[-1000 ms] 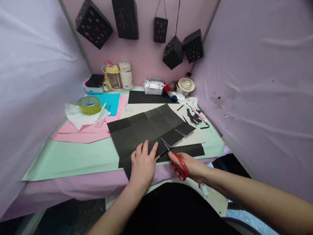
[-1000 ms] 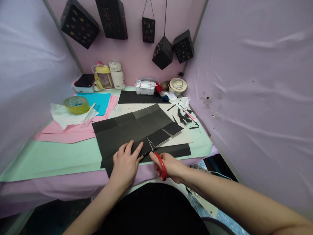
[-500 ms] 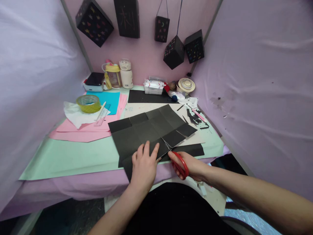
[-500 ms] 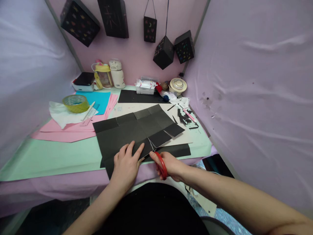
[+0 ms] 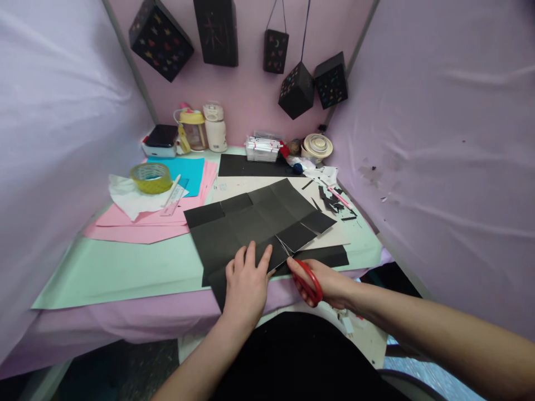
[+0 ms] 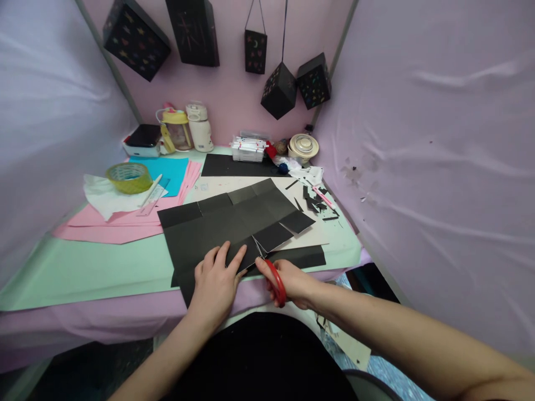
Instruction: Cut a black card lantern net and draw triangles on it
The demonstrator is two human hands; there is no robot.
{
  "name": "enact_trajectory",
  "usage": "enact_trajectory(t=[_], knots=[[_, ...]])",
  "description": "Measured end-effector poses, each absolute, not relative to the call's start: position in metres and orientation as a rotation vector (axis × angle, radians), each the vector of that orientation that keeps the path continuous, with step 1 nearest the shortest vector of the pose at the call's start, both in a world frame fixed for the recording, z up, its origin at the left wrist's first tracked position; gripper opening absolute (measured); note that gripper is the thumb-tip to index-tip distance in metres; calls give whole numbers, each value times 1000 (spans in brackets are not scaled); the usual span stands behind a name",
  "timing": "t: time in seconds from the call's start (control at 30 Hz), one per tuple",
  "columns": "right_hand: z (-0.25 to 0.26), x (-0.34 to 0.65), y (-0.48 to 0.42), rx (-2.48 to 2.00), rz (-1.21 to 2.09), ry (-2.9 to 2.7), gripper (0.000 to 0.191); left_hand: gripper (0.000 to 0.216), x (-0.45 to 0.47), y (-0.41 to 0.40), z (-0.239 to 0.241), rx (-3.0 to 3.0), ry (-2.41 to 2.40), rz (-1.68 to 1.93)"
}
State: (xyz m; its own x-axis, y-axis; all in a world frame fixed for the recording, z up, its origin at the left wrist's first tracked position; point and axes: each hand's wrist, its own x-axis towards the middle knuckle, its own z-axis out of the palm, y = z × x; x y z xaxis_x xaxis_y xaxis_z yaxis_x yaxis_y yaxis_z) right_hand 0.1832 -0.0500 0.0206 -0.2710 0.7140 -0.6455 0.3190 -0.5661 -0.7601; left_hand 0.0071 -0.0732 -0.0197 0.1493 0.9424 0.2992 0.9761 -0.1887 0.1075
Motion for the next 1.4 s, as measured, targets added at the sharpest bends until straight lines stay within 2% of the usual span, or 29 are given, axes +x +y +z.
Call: enact_trajectory(t=[0.17, 0.67, 0.9, 1.0, 1.23, 1.4], knots=[[25, 183, -47, -1726, 1896, -1302, 61, 46, 8, -73, -20, -2299, -1924, -462], [30, 183, -56, -1690, 2005, -1159, 58, 46, 8, -72, -21, -2292, -1946, -482], [47, 207, -84, -1755, 2018, -1352, 53, 51, 1, -69, -14, -2350, -1947, -500], [45, 220, -89, -1743, 1870, -1452, 45, 50, -4, -66, -9, -2401, -1928, -502], [16, 230, -78, -1581, 1190, -1600, 38, 37, -18, -51, 1, -2503, -1939, -566], [25, 241, -65, -1673, 928, -1751, 39, 32, -31, -38, 12, -2624, -2034, -720]])
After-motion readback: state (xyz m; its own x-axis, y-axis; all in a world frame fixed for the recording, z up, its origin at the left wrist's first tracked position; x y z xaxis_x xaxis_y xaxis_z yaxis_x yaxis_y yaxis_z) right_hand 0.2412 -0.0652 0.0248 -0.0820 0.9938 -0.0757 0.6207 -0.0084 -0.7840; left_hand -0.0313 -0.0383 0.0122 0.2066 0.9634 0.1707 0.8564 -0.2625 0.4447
